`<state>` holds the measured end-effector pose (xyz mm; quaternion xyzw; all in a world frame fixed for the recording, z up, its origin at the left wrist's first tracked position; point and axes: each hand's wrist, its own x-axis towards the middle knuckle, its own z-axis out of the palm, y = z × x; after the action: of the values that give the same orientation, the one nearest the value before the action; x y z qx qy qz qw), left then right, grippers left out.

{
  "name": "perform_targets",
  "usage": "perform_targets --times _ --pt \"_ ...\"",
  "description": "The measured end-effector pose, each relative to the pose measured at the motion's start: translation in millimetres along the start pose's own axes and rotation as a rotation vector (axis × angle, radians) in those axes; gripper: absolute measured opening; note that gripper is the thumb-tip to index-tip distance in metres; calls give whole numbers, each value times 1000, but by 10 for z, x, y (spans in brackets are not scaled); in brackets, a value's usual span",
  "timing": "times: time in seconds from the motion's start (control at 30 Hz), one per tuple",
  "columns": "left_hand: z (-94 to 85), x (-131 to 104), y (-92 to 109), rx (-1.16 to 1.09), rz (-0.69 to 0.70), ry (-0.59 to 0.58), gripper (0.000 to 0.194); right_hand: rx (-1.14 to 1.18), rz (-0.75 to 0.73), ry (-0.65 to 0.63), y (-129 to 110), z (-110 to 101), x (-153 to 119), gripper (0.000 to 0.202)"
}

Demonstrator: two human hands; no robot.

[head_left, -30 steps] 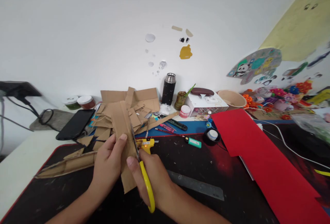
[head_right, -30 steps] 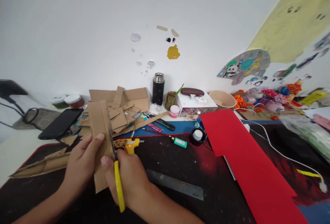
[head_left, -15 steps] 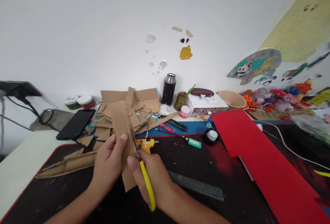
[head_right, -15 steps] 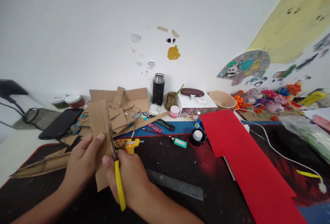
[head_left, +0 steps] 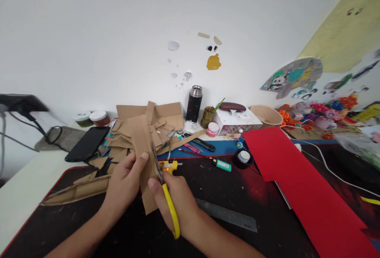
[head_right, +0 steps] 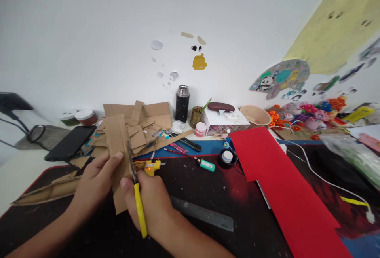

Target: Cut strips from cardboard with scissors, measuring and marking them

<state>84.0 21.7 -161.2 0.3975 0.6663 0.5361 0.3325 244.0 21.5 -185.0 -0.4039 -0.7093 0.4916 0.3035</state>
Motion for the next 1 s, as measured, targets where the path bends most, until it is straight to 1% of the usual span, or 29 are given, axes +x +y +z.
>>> perform_targets --times 0.07,0.13,0.3,0.47,0.63,0.83,1.0 --pt "-39 43 29 30 13 -7 61 3 -23 2 4 3 -2 37" --pt "-74 81 60 21 41 15 63 -4 -29 -21 7 3 -2 36" --pt "-106 121 104 -11 79 29 63 -42 3 -100 32 -16 2 41" --pt "-130 122 65 11 62 -7 59 -78 13 -148 42 -24 4 45" --pt "-153 158 19 9 44 -39 57 -91 28 -187 -16 -52 -1 54" --pt "-140 155 88 35 30 -65 60 4 46 -262 -38 -116 -3 61" --pt "-121 140 109 132 72 -58 61 103 46 -243 43 -91 -1 60"
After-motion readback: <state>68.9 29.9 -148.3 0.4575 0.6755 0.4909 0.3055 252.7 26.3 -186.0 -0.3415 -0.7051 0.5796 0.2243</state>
